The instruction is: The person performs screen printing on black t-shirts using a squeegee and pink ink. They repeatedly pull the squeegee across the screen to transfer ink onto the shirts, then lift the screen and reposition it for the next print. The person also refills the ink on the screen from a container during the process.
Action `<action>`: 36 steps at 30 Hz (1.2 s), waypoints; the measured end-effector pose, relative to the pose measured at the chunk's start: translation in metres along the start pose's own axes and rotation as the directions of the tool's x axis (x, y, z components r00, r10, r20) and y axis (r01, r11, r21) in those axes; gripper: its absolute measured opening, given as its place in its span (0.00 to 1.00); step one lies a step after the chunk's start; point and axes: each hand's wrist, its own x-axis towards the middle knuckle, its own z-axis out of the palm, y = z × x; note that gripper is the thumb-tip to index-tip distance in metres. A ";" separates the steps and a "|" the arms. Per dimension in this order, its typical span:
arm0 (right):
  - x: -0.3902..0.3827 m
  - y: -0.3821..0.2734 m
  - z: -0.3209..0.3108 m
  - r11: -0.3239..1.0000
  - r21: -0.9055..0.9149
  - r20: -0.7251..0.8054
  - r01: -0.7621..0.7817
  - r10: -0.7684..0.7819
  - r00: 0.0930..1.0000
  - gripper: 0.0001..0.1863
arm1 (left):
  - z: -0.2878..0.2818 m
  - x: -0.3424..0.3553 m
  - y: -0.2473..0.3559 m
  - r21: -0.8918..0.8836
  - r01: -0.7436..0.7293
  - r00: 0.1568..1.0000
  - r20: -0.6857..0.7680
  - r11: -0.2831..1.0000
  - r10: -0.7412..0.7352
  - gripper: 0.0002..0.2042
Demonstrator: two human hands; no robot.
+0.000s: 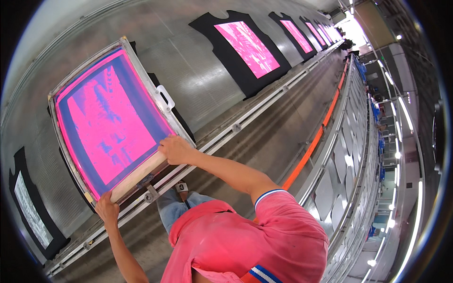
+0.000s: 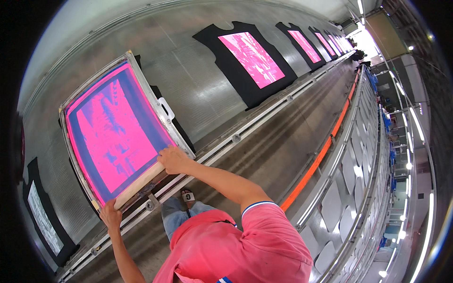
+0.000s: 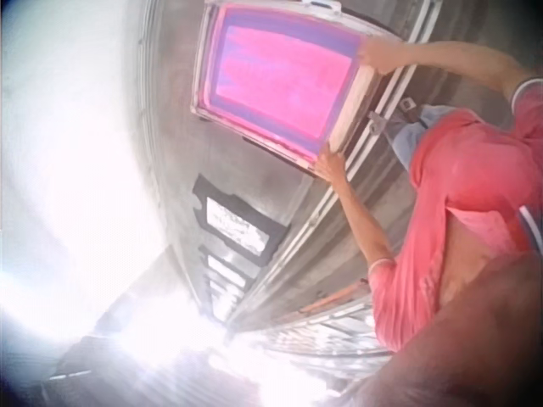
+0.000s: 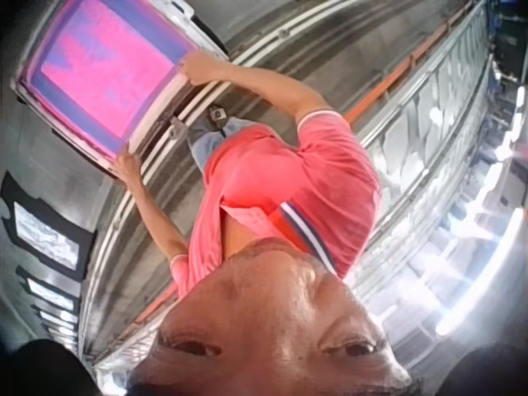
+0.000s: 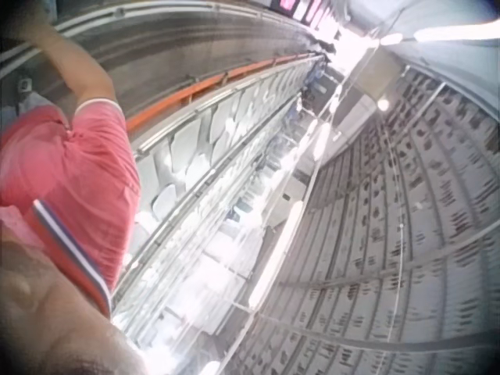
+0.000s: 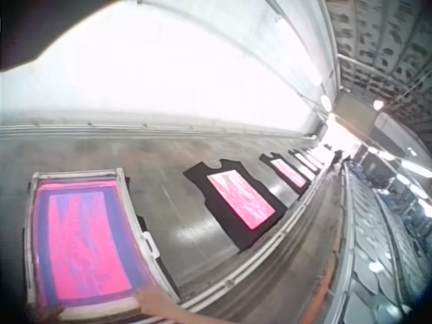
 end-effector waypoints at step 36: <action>0.492 0.171 -0.085 0.970 -0.226 0.094 -0.088 0.112 0.989 0.18 | -0.049 0.505 -0.152 0.164 -0.004 0.998 -0.058 0.986 0.014 0.11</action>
